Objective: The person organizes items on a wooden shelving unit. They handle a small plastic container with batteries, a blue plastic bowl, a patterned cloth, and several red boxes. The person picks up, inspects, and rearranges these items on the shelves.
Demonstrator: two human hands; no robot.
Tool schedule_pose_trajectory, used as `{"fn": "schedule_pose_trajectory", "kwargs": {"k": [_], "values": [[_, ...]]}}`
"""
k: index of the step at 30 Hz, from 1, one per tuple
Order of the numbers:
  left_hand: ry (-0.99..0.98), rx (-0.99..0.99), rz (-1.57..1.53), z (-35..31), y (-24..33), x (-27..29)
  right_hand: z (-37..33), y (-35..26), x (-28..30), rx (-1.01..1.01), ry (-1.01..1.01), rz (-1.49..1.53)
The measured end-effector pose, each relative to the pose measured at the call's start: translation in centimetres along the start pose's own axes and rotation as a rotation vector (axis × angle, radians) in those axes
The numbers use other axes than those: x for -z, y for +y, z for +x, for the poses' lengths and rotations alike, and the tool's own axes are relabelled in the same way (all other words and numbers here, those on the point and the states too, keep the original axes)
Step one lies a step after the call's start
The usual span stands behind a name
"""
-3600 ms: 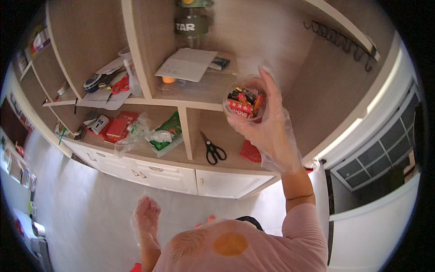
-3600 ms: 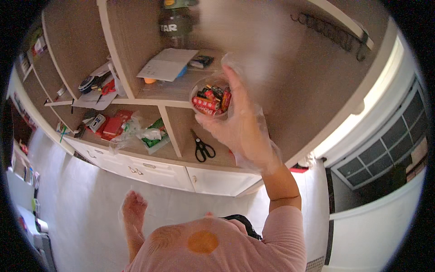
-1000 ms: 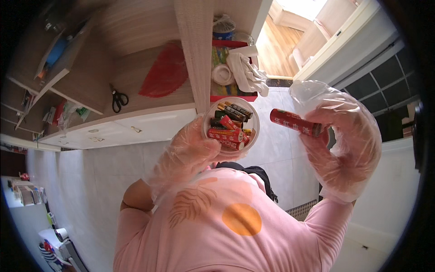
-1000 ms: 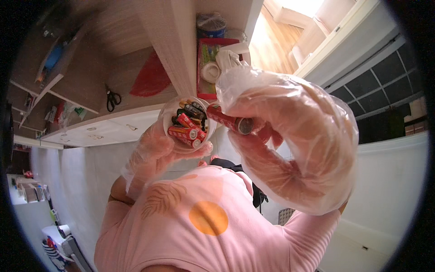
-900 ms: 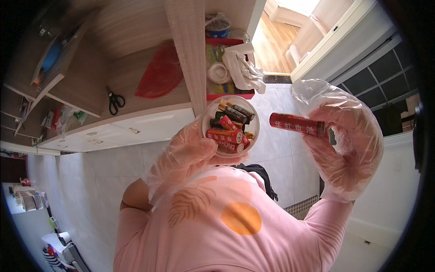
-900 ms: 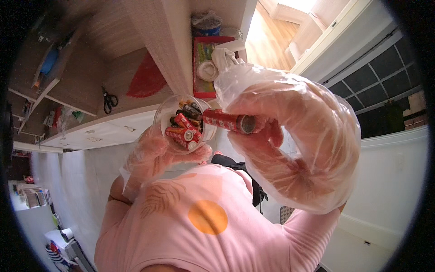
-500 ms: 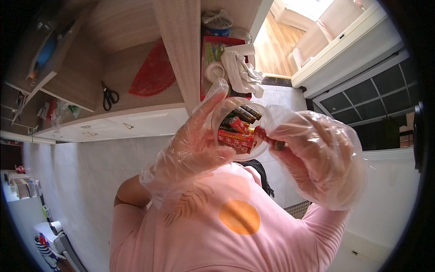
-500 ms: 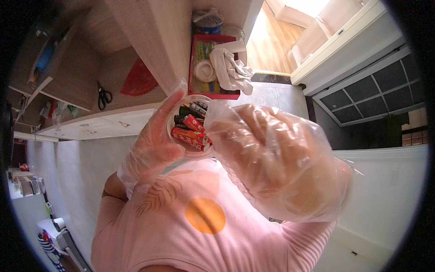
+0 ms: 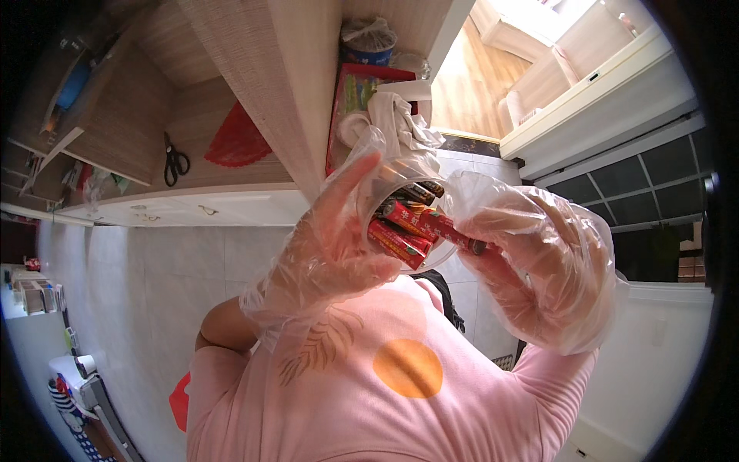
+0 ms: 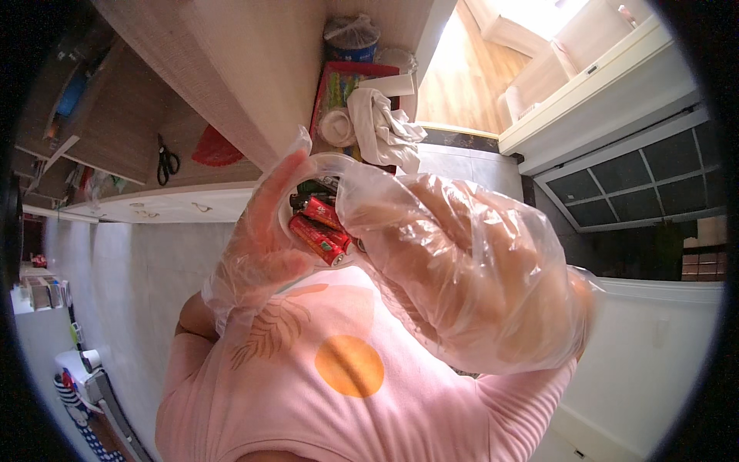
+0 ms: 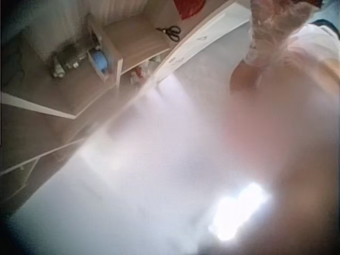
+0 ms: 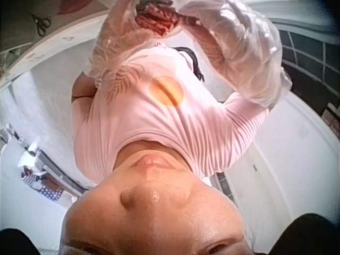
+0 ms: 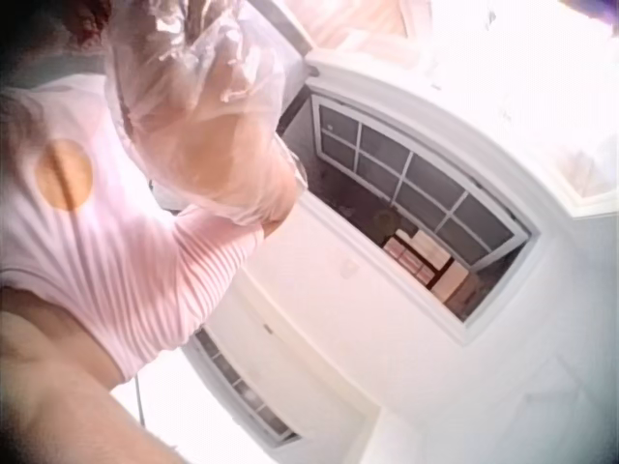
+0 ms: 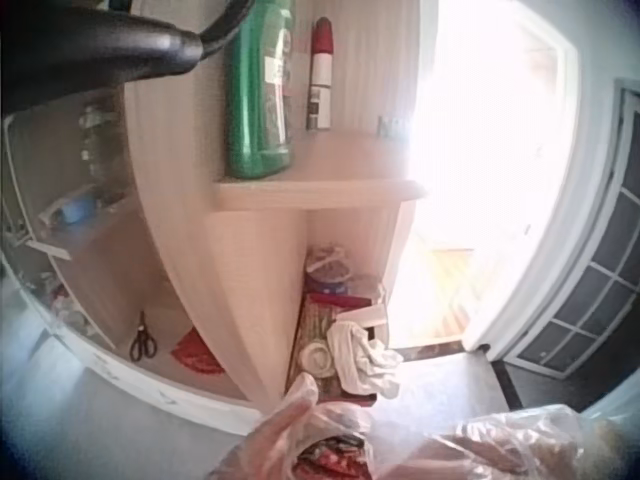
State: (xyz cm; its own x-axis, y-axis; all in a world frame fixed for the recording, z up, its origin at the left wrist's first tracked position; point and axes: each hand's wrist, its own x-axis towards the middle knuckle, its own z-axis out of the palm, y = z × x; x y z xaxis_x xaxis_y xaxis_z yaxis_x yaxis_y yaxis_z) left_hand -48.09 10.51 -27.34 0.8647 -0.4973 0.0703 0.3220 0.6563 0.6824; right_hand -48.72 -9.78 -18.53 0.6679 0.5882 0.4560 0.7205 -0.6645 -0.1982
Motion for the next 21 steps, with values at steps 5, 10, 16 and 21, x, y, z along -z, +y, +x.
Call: {"fn": "schedule_pose_trajectory", "kwargs": {"k": [5,10,16,21], "values": [[0.012,-0.073,0.044,1.0,-0.8,-0.4,-0.2,1.3,0.2,0.029,0.002,0.018],[0.094,-0.1,0.219,1.3,-1.2,-0.8,-0.1,2.5,0.3,0.054,0.002,0.041],[0.0,-0.215,0.372,1.7,-1.5,-0.2,-0.1,3.4,0.2,0.081,-0.006,0.047],[-0.01,-0.23,0.39,1.7,-1.6,-0.4,-0.2,3.0,0.1,0.092,-0.018,-0.008]]}}
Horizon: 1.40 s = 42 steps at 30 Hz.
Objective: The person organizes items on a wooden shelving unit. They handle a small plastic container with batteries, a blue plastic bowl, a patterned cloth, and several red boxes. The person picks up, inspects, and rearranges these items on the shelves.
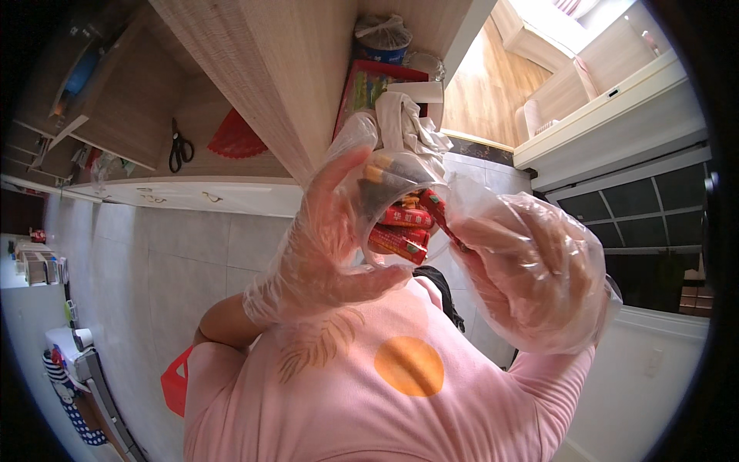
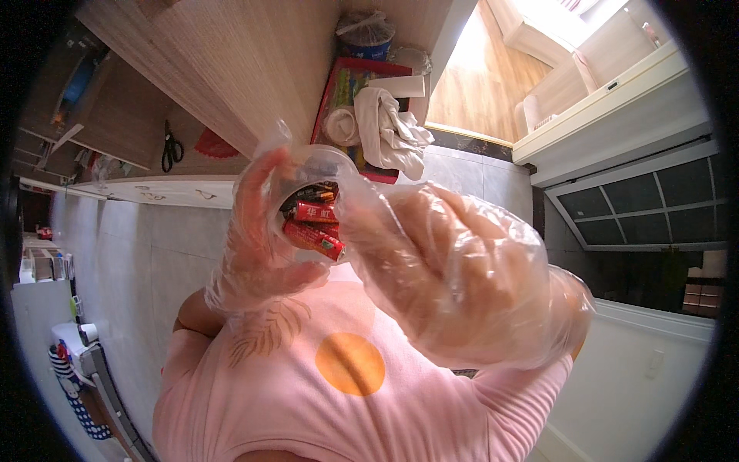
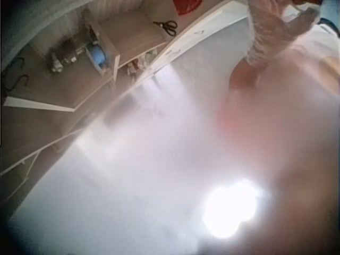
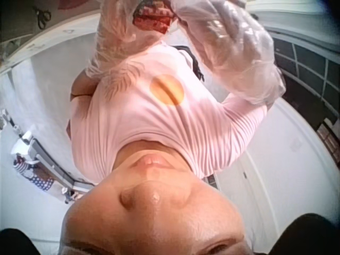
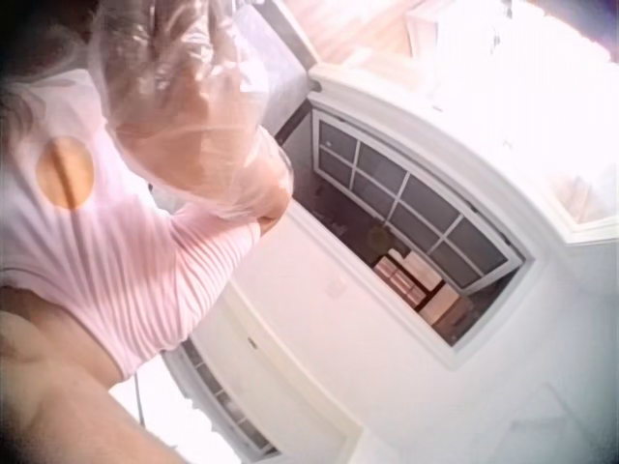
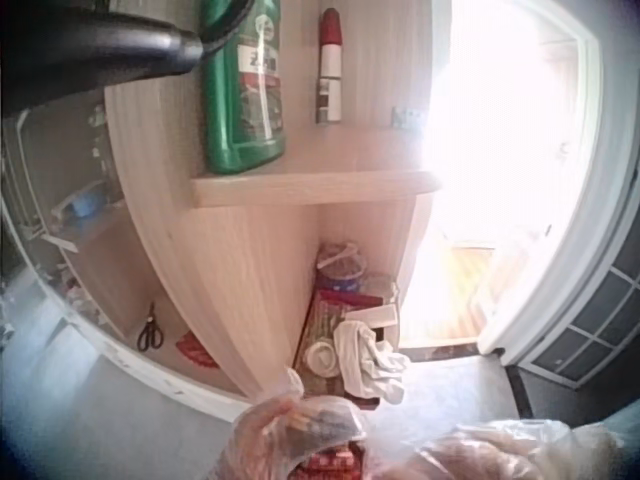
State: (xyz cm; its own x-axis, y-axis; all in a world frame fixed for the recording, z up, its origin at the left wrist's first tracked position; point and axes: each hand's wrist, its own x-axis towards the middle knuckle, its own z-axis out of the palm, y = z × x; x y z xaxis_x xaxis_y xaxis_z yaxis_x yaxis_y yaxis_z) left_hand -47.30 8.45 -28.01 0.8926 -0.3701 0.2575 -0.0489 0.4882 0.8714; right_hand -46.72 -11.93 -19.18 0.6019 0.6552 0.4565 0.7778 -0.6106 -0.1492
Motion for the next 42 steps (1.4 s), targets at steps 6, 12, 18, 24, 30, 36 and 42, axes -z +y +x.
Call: {"fn": "schedule_pose_trajectory", "kwargs": {"k": [6,12,18,24,30,36,42], "values": [[-0.017,-0.027,0.051,0.0,-0.4,0.1,-0.1,0.1,-0.2,0.017,-0.044,-0.11],[0.021,0.012,0.001,-0.1,-0.3,-0.2,0.3,0.1,-0.8,-0.058,-0.008,0.102],[-0.021,0.005,-0.05,-0.3,-0.5,-0.1,-0.2,0.3,-0.7,-0.162,0.036,0.438],[-0.009,0.088,-0.146,-0.4,-0.3,-0.4,-0.7,0.4,-0.5,-0.143,0.074,0.474],[0.053,0.249,-0.294,-0.5,-0.2,-0.5,-0.7,0.0,-0.8,-0.238,0.141,0.468],[0.085,0.23,-0.308,-0.6,-0.3,-0.9,-0.2,-0.2,-0.5,-0.157,0.171,0.489],[0.002,0.234,-0.292,-0.4,-0.6,-0.9,-0.6,0.9,-2.2,0.062,0.119,0.275]]}}
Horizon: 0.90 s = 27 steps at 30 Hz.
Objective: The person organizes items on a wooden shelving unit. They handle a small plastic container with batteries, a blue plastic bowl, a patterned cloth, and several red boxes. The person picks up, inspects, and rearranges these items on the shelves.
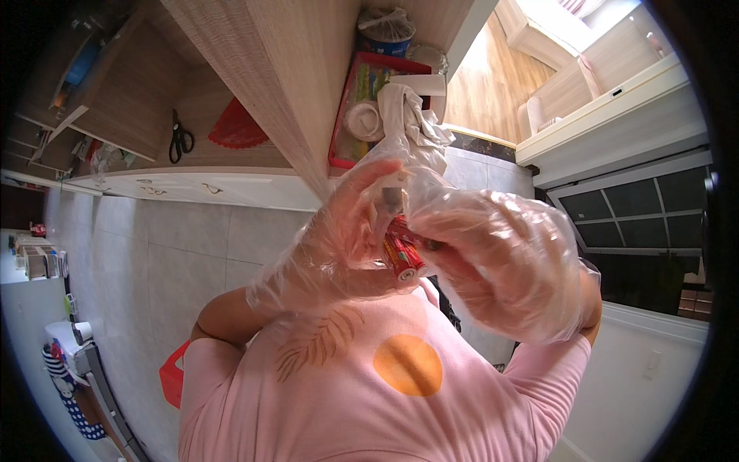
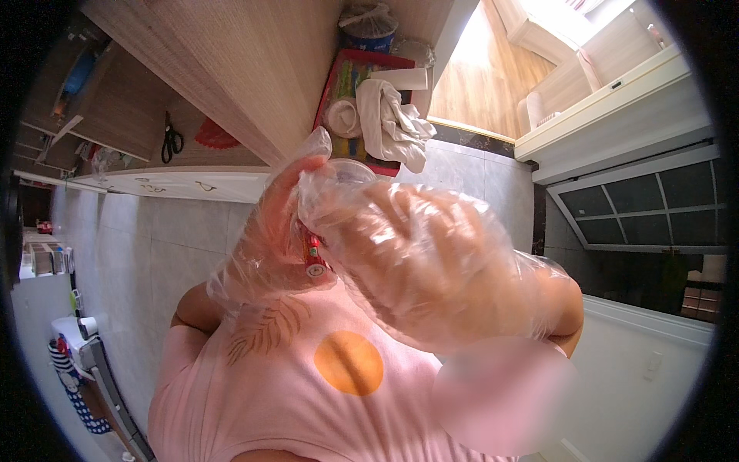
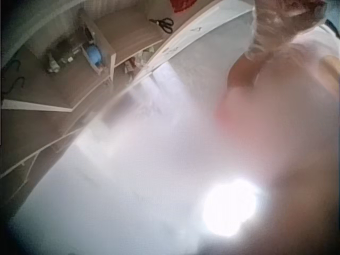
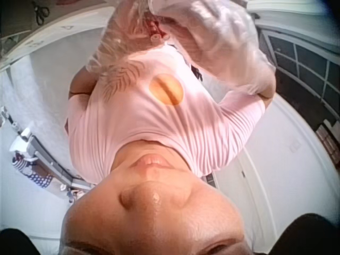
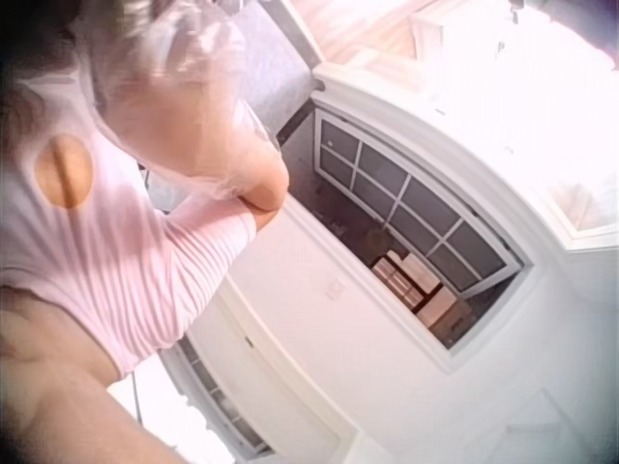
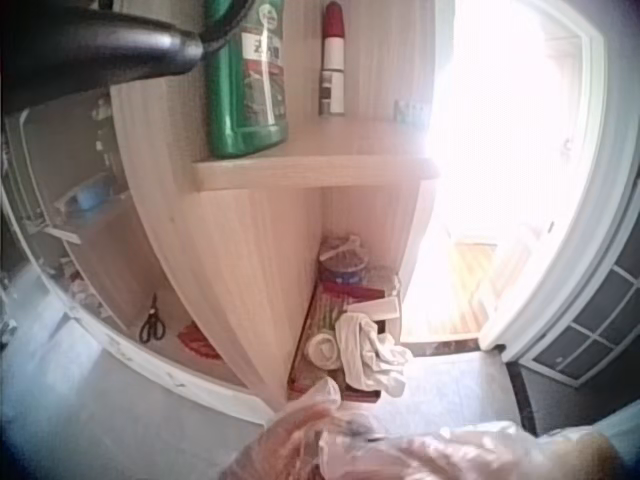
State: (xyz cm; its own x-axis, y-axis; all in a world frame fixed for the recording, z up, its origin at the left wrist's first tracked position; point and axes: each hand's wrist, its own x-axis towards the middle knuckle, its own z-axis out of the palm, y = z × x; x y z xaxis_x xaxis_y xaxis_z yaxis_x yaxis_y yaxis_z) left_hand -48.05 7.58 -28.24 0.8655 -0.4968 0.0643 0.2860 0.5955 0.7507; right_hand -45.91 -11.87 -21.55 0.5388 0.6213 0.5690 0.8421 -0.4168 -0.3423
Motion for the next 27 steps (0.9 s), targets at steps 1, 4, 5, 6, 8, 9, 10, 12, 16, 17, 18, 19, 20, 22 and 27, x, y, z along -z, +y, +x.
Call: {"fn": "schedule_pose_trajectory", "kwargs": {"k": [1,4,5,6,8,9,10,12,16,17,18,19,20,22,27], "values": [[0.008,-0.014,0.037,0.0,0.0,0.1,0.5,-0.6,-0.3,0.02,0.031,-0.058],[0.03,-0.089,0.048,0.2,-0.3,0.3,0.8,-0.8,0.2,0.003,0.005,-0.069],[0.037,-0.121,0.034,0.2,-0.4,0.4,0.8,-0.7,0.6,-0.027,-0.009,-0.053],[0.048,-0.107,0.031,0.1,-0.3,0.4,0.8,-0.7,0.9,-0.051,-0.021,-0.039],[0.052,-0.065,0.024,0.2,-0.1,0.4,0.9,-0.7,1.5,-0.085,-0.044,-0.039],[0.049,-0.07,0.026,0.2,-0.1,0.5,1.0,-0.8,1.6,-0.095,-0.06,-0.043],[0.048,-0.075,0.03,0.3,-0.2,0.6,1.0,-0.8,1.7,-0.1,-0.078,-0.045],[0.057,-0.076,0.023,0.4,-0.2,0.6,1.2,-0.7,1.6,-0.095,-0.129,-0.058],[0.063,-0.074,0.075,0.3,-0.4,1.0,1.6,-0.2,1.1,-0.032,-0.234,-0.093],[0.057,-0.078,0.113,0.3,-0.6,1.2,1.6,0.0,0.8,-0.005,-0.254,-0.096],[0.074,-0.071,0.097,0.4,-0.6,1.1,1.6,0.2,0.6,0.02,-0.274,-0.099],[0.09,-0.064,0.079,0.4,-0.6,0.9,1.7,0.3,0.5,0.023,-0.295,-0.096],[0.107,-0.057,0.061,0.5,-0.6,0.9,1.7,0.3,0.5,0.027,-0.309,-0.087],[0.069,-0.061,0.104,0.3,-1.0,1.3,1.7,0.6,0.7,0.037,-0.331,-0.063],[0.075,-0.065,0.1,0.3,-1.0,1.0,2.5,0.7,1.2,-0.05,-0.401,-0.071]]}}
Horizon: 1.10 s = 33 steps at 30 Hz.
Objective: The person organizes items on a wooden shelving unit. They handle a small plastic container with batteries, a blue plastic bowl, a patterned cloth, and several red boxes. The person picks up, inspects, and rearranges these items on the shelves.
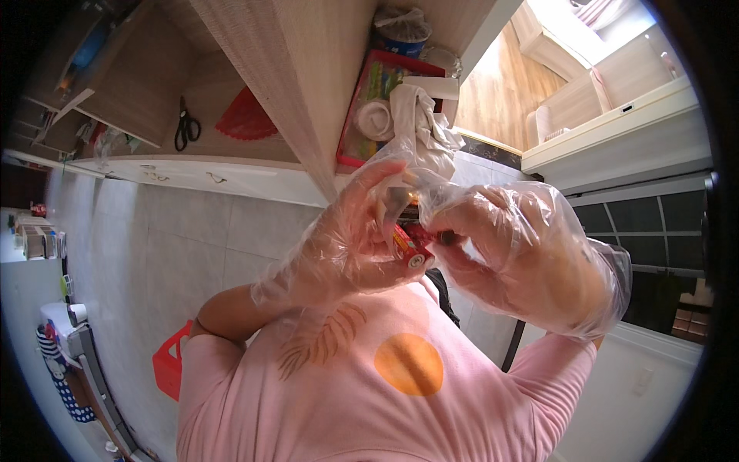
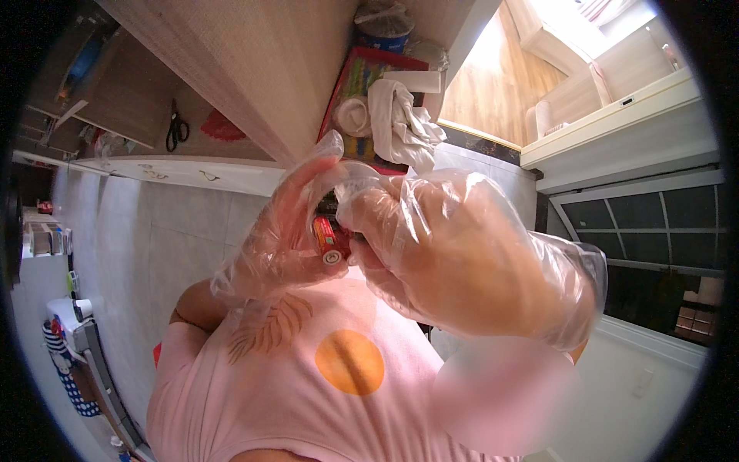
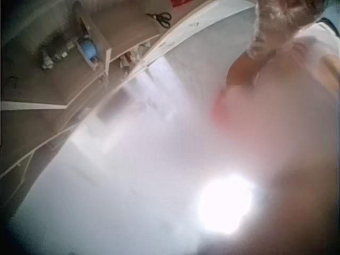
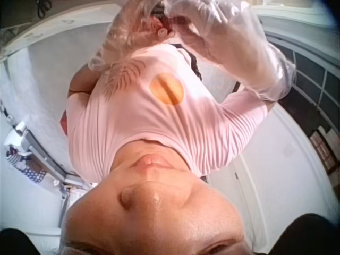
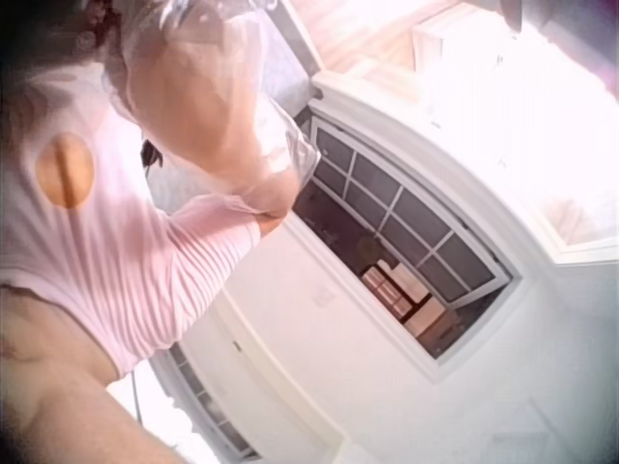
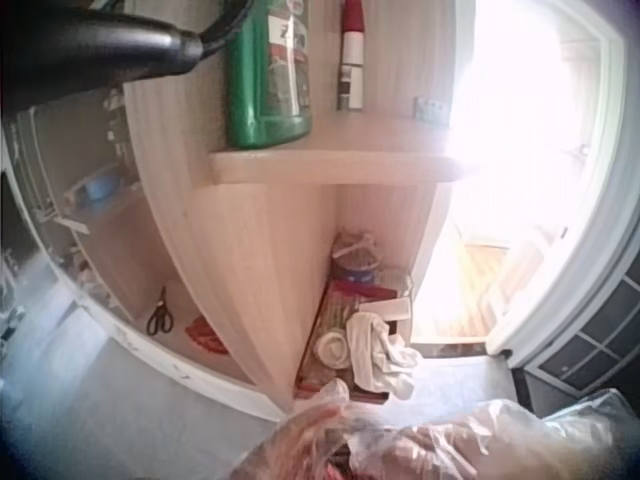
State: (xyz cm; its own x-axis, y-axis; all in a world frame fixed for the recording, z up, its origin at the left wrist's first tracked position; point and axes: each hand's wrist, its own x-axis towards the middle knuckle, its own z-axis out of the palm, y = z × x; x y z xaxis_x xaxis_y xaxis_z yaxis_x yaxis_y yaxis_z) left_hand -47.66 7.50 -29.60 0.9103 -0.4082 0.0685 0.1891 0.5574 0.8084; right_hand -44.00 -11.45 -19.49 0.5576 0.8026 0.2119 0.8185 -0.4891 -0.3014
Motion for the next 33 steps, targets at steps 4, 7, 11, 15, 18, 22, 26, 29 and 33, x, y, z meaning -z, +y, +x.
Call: {"fn": "schedule_pose_trajectory", "kwargs": {"k": [4,7,11,15,18,22,26,29,33], "values": [[0.057,-0.031,-0.146,-0.1,0.1,-0.3,0.0,-0.6,0.3,-0.029,0.177,-0.053],[0.063,-0.012,-0.153,-0.5,0.4,-0.3,-0.1,-0.9,0.5,-0.046,0.248,-0.002],[0.027,-0.065,-0.057,-0.5,0.1,-0.1,-0.4,-1.2,0.6,-0.057,0.212,0.059],[0.061,-0.067,-0.065,-0.5,0.2,-0.5,-0.1,-0.9,0.4,0.013,0.176,-0.117],[0.077,-0.044,-0.014,-0.6,0.2,-0.4,0.2,-1.1,0.2,0.01,0.119,-0.203],[0.103,-0.055,-0.004,-0.6,0.1,0.0,1.3,-0.9,0.4,-0.027,0.156,-0.054],[0.048,0.251,-0.29,0.0,2.9,-0.1,1.8,-0.3,0.6,-0.052,0.26,0.127],[0.059,0.315,-0.264,-0.2,1.7,0.5,2.0,-0.1,0.3,-0.094,0.186,0.219],[0.002,0.349,-0.301,0.0,2.1,0.8,1.7,0.1,1.0,-0.226,0.07,0.24]]}}
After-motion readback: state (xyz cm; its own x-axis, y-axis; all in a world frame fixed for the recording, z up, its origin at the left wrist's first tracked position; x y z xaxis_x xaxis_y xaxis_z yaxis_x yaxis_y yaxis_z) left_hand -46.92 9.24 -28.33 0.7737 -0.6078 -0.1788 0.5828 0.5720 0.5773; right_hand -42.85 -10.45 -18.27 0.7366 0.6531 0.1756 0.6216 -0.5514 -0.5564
